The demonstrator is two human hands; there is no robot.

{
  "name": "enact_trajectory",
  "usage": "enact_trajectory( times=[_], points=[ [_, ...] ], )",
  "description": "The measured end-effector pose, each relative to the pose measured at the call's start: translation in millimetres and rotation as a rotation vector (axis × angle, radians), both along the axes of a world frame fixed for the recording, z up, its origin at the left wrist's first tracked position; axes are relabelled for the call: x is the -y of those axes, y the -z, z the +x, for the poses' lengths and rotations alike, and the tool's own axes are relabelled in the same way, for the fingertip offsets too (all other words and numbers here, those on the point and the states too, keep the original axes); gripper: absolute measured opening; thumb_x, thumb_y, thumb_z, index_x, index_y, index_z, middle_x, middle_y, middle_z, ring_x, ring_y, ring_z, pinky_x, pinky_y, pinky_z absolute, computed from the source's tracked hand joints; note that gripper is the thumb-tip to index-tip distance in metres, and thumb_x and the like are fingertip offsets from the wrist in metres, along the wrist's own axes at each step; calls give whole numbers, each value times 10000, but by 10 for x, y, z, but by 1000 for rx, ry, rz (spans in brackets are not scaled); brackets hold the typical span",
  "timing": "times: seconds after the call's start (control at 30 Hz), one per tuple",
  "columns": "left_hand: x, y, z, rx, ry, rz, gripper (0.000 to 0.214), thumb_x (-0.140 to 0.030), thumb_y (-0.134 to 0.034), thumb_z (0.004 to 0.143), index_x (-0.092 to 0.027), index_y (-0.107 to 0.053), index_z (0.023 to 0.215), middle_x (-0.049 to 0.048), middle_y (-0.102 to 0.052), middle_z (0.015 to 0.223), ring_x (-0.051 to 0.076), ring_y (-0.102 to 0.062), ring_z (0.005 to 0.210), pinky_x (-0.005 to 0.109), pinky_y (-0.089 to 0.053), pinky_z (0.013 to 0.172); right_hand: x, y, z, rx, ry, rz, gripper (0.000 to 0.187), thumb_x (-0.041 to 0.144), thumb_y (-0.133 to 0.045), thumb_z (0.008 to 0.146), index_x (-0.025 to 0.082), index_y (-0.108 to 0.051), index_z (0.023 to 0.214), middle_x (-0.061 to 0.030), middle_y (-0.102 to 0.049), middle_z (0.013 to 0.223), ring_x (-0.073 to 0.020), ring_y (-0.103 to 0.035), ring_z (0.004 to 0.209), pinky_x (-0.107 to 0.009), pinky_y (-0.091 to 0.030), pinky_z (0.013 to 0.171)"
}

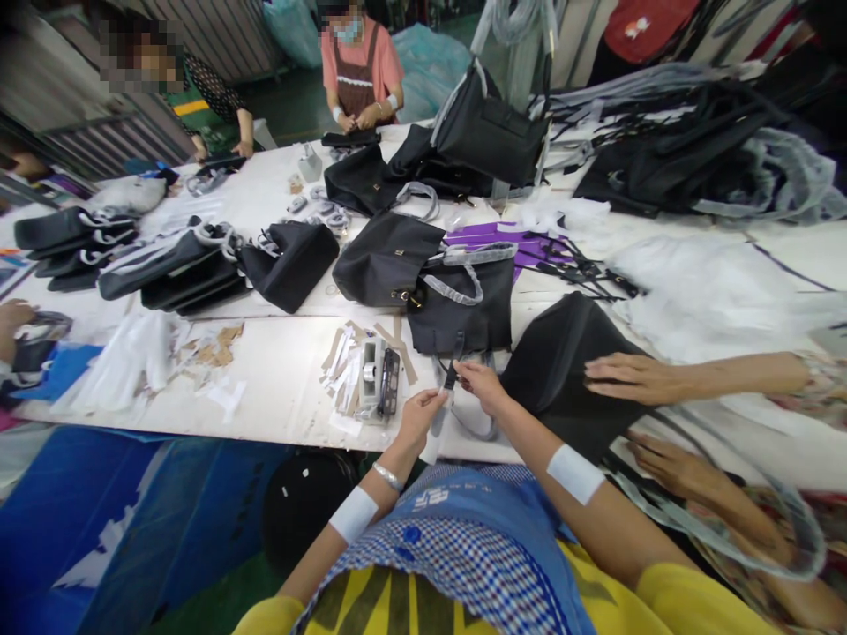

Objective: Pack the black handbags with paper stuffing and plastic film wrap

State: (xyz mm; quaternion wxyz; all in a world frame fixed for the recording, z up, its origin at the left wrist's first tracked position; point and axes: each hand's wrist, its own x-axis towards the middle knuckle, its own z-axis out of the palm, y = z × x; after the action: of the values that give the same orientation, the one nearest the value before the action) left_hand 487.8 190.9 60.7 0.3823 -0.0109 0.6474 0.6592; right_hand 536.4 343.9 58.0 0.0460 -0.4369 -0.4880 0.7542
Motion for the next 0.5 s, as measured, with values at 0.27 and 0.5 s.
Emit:
enact_trajectory(
  times=[0.27, 0.5],
  points=[
    [-103, 40, -37, -16, -17, -7, 338, -426, -779, 664, -157, -774, 868, 68, -755, 861, 204, -642, 827, 292, -476, 773, -15, 12, -21, -45, 17, 21, 397, 522, -860, 528, 187, -712, 679, 24, -616, 620, -98, -484, 577, -256, -384, 587],
    [-371, 133, -164, -5, -56, -11, 323, -394, -794, 629, -137, -763, 822, 79, -744, 838, 184, -628, 793, 286, -465, 761, -43, 45, -7, -19, 14, 32, 382, 480, -866, 534, 162, -725, 692, 8, -644, 624, -102, -519, 587, -243, -391, 585]
  ],
)
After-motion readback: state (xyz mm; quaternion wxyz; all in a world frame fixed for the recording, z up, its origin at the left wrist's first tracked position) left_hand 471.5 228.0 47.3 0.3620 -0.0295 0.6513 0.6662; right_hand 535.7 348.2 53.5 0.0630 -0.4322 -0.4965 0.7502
